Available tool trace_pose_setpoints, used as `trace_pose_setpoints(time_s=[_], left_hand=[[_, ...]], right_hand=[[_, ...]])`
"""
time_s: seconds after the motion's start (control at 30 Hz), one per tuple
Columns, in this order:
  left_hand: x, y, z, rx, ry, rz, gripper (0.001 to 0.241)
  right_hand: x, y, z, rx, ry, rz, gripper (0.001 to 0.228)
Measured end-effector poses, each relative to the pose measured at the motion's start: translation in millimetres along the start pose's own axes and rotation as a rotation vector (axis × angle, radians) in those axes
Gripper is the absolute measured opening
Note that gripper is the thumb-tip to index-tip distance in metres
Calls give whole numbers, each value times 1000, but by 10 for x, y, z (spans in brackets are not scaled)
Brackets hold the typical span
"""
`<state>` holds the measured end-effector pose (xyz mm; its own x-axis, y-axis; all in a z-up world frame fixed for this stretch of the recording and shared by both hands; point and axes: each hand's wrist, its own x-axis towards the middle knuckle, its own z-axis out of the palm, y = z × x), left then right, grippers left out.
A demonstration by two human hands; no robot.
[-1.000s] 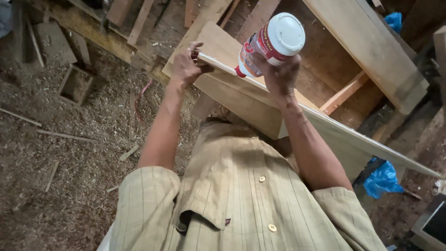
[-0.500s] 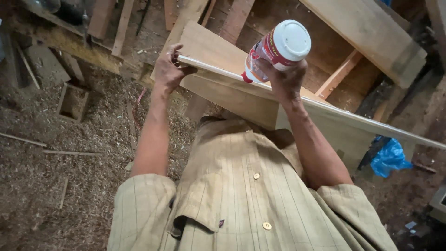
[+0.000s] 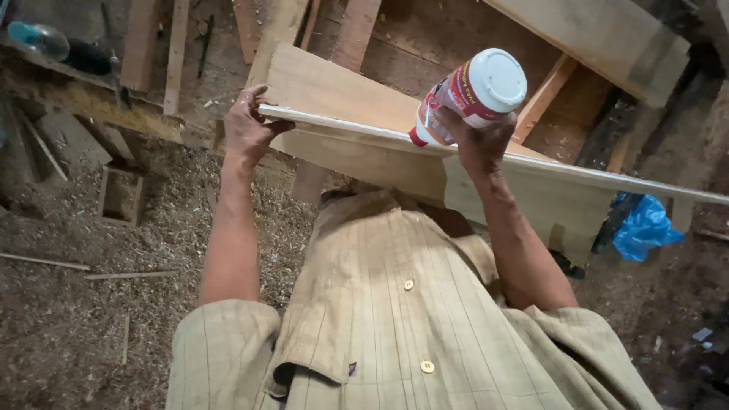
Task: Applying wood glue to the edges of wooden boards and joining them together to create a larger panel.
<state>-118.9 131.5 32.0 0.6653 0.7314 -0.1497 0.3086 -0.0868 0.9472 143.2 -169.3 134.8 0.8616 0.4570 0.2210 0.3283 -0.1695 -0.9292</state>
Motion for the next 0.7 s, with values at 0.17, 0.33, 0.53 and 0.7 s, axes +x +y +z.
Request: trace_pose_setpoints(time_s=[0.17, 0.33, 0.53, 0.7], left_hand=[[25, 31, -12, 50, 34, -32, 87], [65, 24, -1, 72, 13, -27, 88], [127, -223, -35, 51, 6, 15, 89], [36, 0, -50, 60, -2, 5, 88]], right_hand=[[-29, 144, -171, 30, 134, 39, 62], [-49, 324, -366, -11, 212, 64, 59], [-29, 399, -587, -10, 276, 48, 62], [-81, 423, -686, -22, 316, 89, 58]])
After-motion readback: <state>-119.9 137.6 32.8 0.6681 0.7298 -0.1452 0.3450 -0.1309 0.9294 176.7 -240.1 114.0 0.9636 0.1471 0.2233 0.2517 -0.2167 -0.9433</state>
